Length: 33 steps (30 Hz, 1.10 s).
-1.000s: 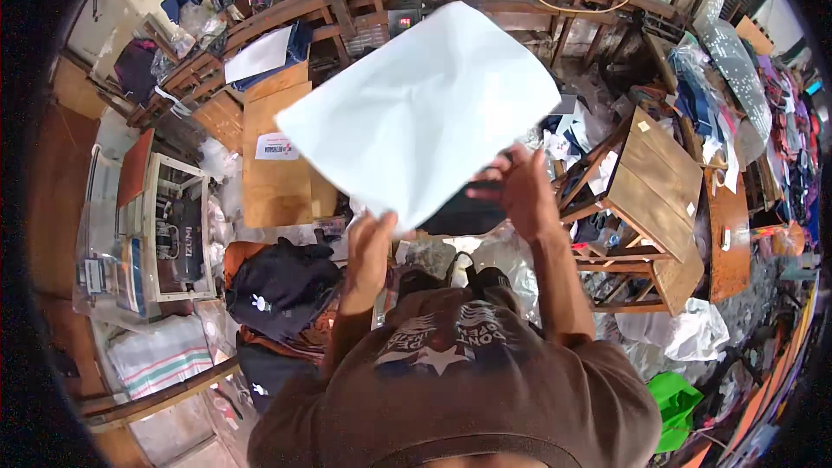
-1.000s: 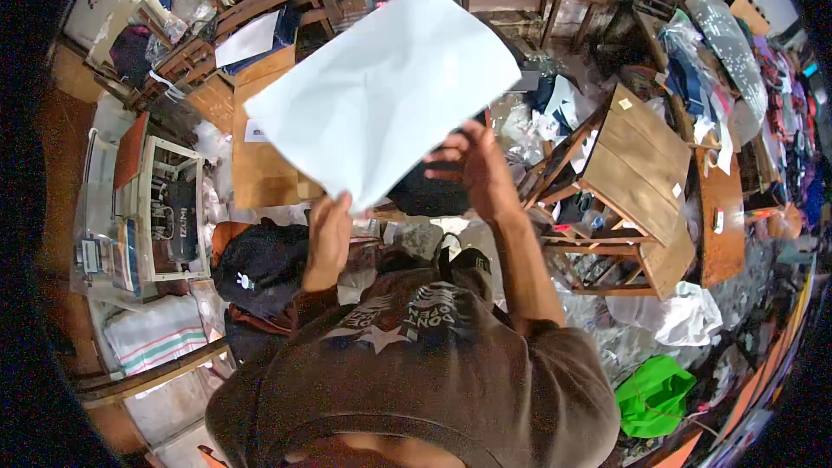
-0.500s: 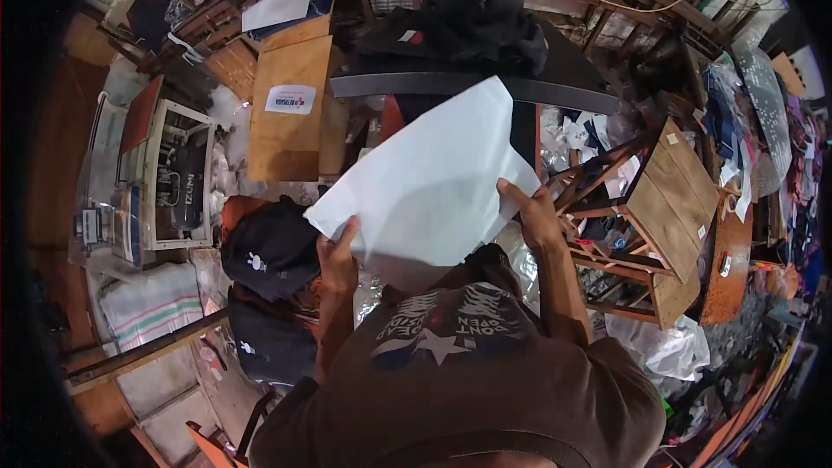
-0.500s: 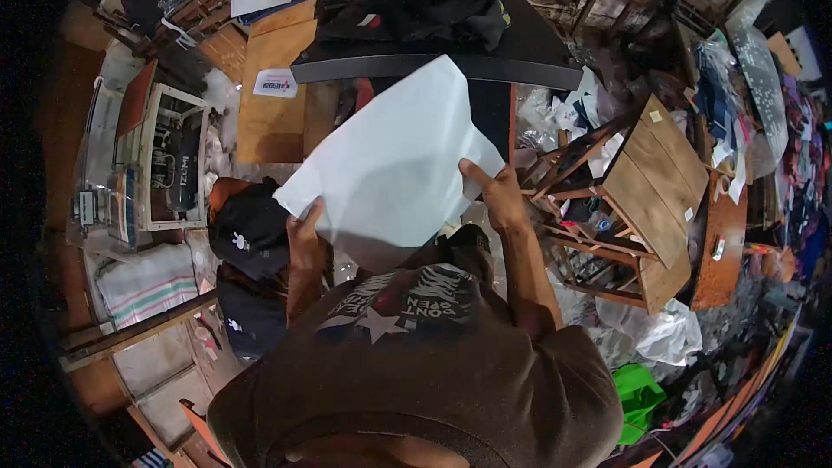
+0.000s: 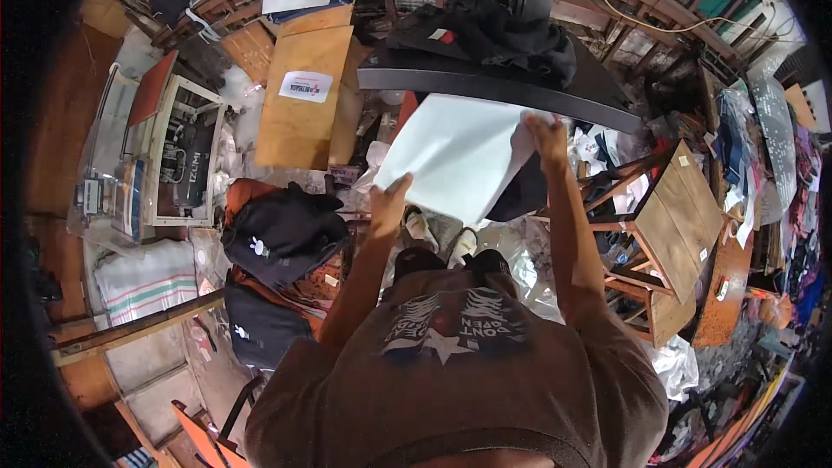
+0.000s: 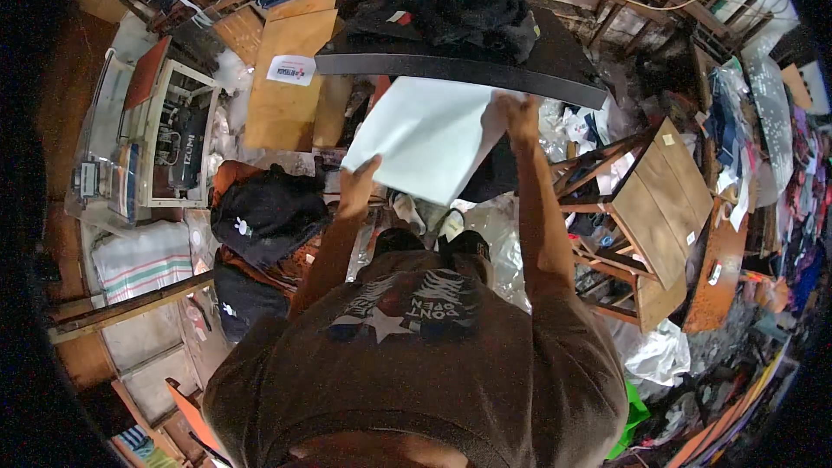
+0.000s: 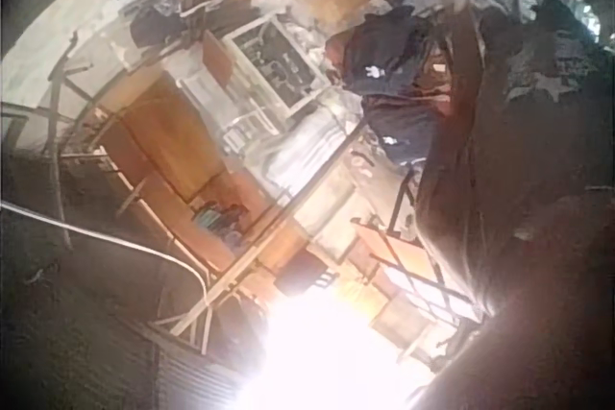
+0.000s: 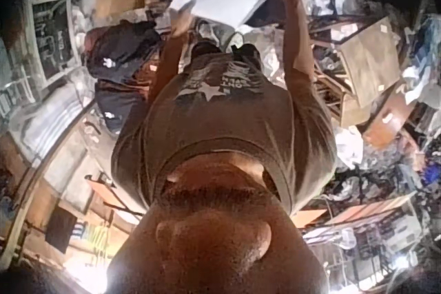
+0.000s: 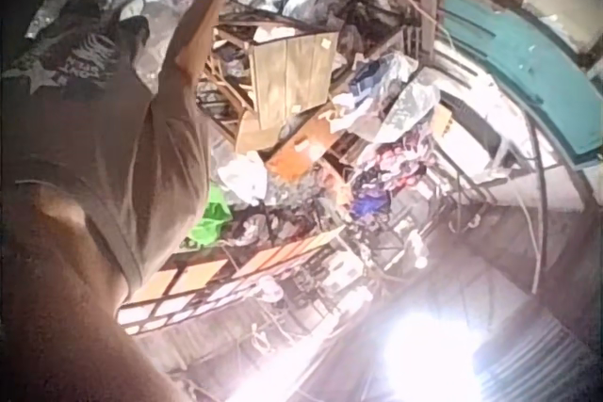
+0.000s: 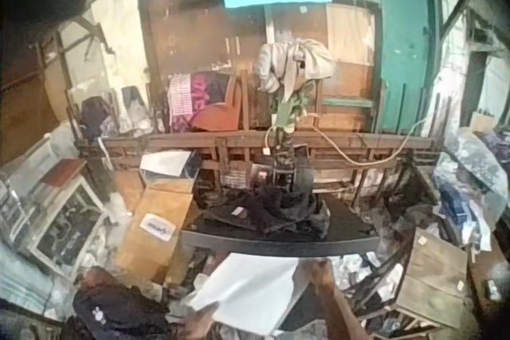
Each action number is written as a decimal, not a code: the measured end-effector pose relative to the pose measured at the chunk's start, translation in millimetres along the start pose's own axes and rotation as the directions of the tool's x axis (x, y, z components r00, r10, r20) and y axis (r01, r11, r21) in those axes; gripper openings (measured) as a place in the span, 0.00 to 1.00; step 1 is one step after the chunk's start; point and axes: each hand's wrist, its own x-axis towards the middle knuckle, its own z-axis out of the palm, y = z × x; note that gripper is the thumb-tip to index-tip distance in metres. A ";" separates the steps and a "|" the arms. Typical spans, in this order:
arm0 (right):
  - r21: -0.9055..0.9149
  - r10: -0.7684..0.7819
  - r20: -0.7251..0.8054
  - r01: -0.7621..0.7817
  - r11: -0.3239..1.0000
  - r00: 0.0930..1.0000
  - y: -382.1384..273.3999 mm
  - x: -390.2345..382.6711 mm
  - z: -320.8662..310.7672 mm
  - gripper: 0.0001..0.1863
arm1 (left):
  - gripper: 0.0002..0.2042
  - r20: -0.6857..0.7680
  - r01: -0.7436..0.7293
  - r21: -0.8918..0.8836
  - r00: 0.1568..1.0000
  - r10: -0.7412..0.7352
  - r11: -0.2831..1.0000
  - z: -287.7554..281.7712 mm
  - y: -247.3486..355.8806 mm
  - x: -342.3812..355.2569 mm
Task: Using a heat press machine to apply designs to t-shirts.
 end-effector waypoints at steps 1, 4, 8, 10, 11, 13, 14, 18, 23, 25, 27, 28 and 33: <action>-0.080 -0.033 -0.007 0.032 0.996 0.999 5.7 12.9 -5.1 0.18 | 0.25 0.026 0.079 -0.038 0.997 -0.078 0.996 10.3 5.9 12.8; -0.331 -0.168 -0.102 0.126 0.935 0.981 9.3 50.8 -15.1 0.19 | 0.21 -0.013 0.209 -0.144 0.977 -0.213 0.967 43.7 25.9 44.1; -0.440 -0.091 -0.277 -0.042 0.897 0.957 -2.1 44.8 -25.1 0.22 | 0.21 -0.170 0.098 -0.153 0.978 -0.124 0.983 81.9 30.7 70.0; -0.266 0.008 -0.392 -0.121 0.956 0.920 -8.0 17.8 -32.1 0.24 | 0.24 -0.151 0.085 -0.301 0.979 -0.136 0.950 92.2 21.8 81.4; -0.122 0.022 -0.441 -0.085 0.989 0.897 -5.5 -5.4 -32.9 0.24 | 0.28 -0.139 0.126 -0.372 0.972 -0.190 0.920 95.7 17.8 89.7; 0.145 0.162 -0.461 -0.106 0.984 0.873 -8.7 -50.0 -42.7 0.22 | 0.29 -0.139 0.099 -0.337 0.978 -0.153 0.936 95.6 8.2 100.9; -0.037 0.168 -0.507 -0.216 0.976 0.845 -16.5 -65.1 -50.4 0.21 | 0.29 -0.130 0.104 -0.285 0.981 -0.146 0.953 94.9 5.6 106.2; 0.180 0.173 -0.589 -0.081 0.980 0.789 -72.3 -108.4 -57.6 0.14 | 0.27 -0.113 0.085 -0.346 0.985 -0.131 0.934 89.5 9.2 114.2; 0.001 -0.265 -0.514 0.310 0.951 0.816 -216.9 -114.6 -3.8 0.12 | 0.22 -0.319 -0.080 0.276 0.932 0.170 0.958 86.4 30.2 94.5; -0.214 -0.532 -0.401 0.488 0.846 0.746 -273.1 -112.2 30.9 0.19 | 0.20 -0.317 -0.303 0.255 0.871 0.376 0.918 87.5 35.3 80.9; -0.245 -0.689 -0.251 0.644 0.725 0.680 -326.5 -103.2 65.1 0.19 | 0.22 -0.355 -0.167 0.382 0.881 0.311 0.909 86.0 38.7 68.2; -0.320 -0.755 -0.168 0.690 0.649 0.633 -349.4 -96.9 83.4 0.19 | 0.24 -0.373 -0.210 0.489 0.827 0.421 0.847 86.7 39.2 61.7; -0.562 -0.919 0.216 0.812 0.158 0.329 -443.1 -12.1 187.6 0.22 | 0.26 -0.148 -0.480 0.628 0.699 0.700 0.613 87.7 35.8 31.9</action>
